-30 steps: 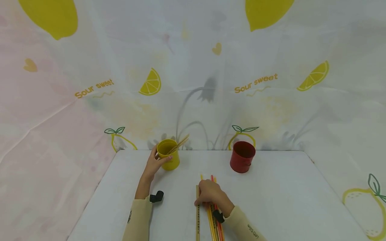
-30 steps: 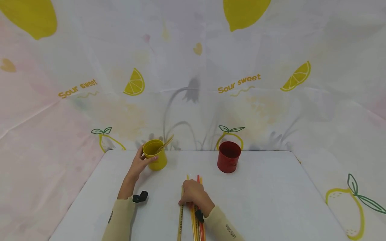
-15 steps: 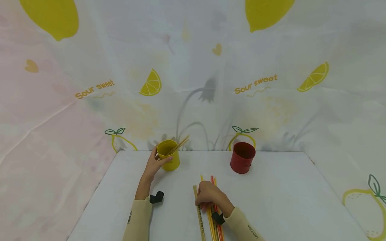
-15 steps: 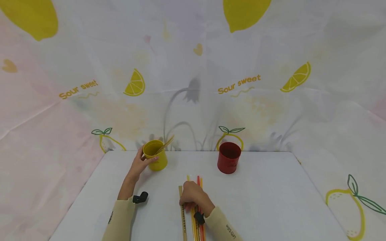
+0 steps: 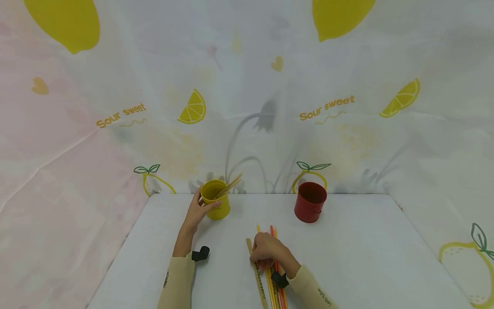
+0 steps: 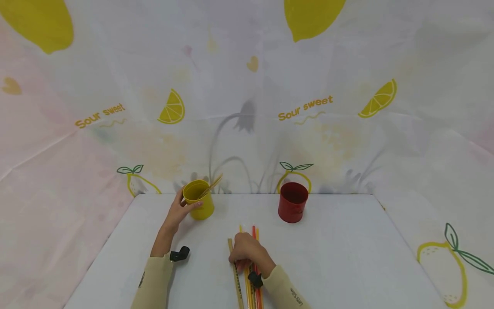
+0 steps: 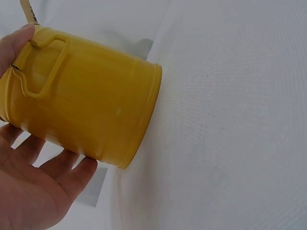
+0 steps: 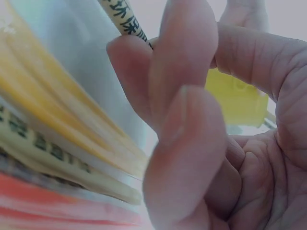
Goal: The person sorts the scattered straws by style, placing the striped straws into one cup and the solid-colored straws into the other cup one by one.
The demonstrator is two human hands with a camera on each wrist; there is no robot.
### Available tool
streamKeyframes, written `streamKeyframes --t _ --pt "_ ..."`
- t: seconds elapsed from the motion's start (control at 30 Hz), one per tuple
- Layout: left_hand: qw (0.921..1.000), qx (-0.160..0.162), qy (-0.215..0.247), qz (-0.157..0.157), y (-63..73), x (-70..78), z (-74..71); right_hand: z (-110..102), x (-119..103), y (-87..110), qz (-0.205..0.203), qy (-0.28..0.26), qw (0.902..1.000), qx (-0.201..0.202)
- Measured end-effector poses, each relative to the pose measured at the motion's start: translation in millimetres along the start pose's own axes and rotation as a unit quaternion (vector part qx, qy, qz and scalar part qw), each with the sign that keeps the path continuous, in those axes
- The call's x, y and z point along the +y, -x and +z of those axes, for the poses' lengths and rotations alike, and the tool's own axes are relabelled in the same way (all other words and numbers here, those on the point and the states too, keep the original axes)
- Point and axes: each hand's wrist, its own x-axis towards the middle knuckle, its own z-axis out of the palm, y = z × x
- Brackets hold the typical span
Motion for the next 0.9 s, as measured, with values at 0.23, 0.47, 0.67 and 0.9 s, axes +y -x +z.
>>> streamKeyframes --t 0.23,0.47,0.67,0.9 --pt "1.0 0.003 -0.002 -0.006 0.4 -0.6 -0.2 -12 -7 6.1 -0.035 0.001 0.9989 0.032" --pt "1.0 0.002 -0.001 -0.009 0.5 -1.9 -0.5 -24 -18 14.5 -0.051 -0.024 0.9973 0.047" --pt "1.0 0.001 0.0 -0.007 0.4 -1.8 0.1 -35 -26 20.3 -0.078 -0.024 0.9939 0.075" --pt "1.0 0.0 0.003 -0.002 0.3 -0.8 0.4 -48 -33 24.4 -0.09 -0.014 0.9893 0.113"
